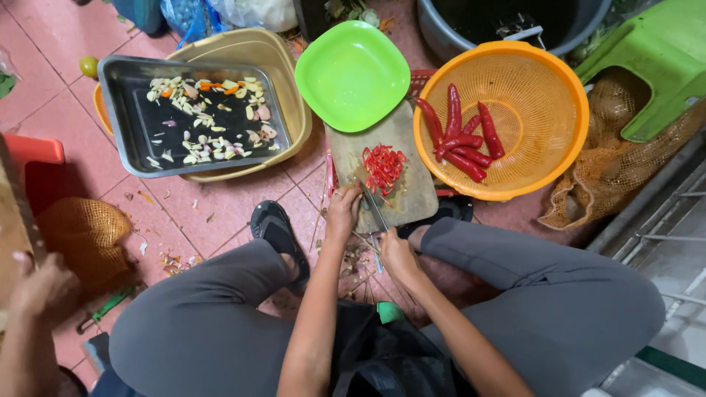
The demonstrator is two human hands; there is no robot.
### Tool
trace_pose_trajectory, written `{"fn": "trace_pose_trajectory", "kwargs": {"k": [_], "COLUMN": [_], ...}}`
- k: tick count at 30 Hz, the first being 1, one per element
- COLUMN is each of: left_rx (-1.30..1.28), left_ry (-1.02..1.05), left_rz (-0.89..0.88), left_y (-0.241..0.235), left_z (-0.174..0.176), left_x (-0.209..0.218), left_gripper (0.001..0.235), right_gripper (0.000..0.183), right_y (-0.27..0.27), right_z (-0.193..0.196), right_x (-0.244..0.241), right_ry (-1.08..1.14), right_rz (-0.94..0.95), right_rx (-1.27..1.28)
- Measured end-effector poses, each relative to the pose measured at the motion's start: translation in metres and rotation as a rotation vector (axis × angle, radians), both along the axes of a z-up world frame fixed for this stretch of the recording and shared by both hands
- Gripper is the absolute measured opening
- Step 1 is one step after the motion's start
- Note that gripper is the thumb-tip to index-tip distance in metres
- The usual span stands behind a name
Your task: Cutting shallots and red chillies on a wooden board.
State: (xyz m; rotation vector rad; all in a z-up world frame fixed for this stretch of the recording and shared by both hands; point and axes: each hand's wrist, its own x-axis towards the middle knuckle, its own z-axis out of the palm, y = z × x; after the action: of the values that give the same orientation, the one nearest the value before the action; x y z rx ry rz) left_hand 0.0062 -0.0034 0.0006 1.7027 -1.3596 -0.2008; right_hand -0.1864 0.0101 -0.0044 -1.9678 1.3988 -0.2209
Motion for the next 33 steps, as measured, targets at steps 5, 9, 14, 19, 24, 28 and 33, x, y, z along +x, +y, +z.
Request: {"fn": "trace_pose_trajectory", "kwargs": {"k": [5,9,14,19,24,28,33], "left_rx": [-0.027,-0.078,-0.053,-0.15,0.709,1.207,1.503], "left_ry": [0.024,0.006,0.042,0.074,-1.746,-2.729,-2.021], "left_rz": [-0.007,-0.038,0.206,0.958,0.581,-0.024,0.013], "left_y": [0.001,-0.005,0.001,0.019,0.231,0.263,0.254], "left_z": [-0.006,-0.024,-0.091,0.026,0.146,0.128,0.17], "left_x": [-0.002,-0.002,0.045,0.196,0.496,0.556,0.513], "left_gripper": [0.017,0.02,0.024,0.037,0.041,0.045,0.074], "right_gripper": [0.029,0.031,0.031,0.031,0.033,0.034,0.037], "right_y": [-0.011,-0.004,-0.007,-0.019,-0.021,-0.024,-0.025], "right_z": [-0.026,-0.044,0.012,0.005,-0.012,0.001,0.017], "right_x": [0.009,-0.037,-0.036,-0.039,-0.042,-0.03,-0.028], "right_ry": [0.094,0.037,0.112,0.02,0.012,0.001,0.052], "right_rz": [0.008,0.039,0.019,0.032,-0.051,-0.091,-0.099], "right_rx": [0.003,-0.032,-0.066,-0.145,0.019,0.059,0.14]}}
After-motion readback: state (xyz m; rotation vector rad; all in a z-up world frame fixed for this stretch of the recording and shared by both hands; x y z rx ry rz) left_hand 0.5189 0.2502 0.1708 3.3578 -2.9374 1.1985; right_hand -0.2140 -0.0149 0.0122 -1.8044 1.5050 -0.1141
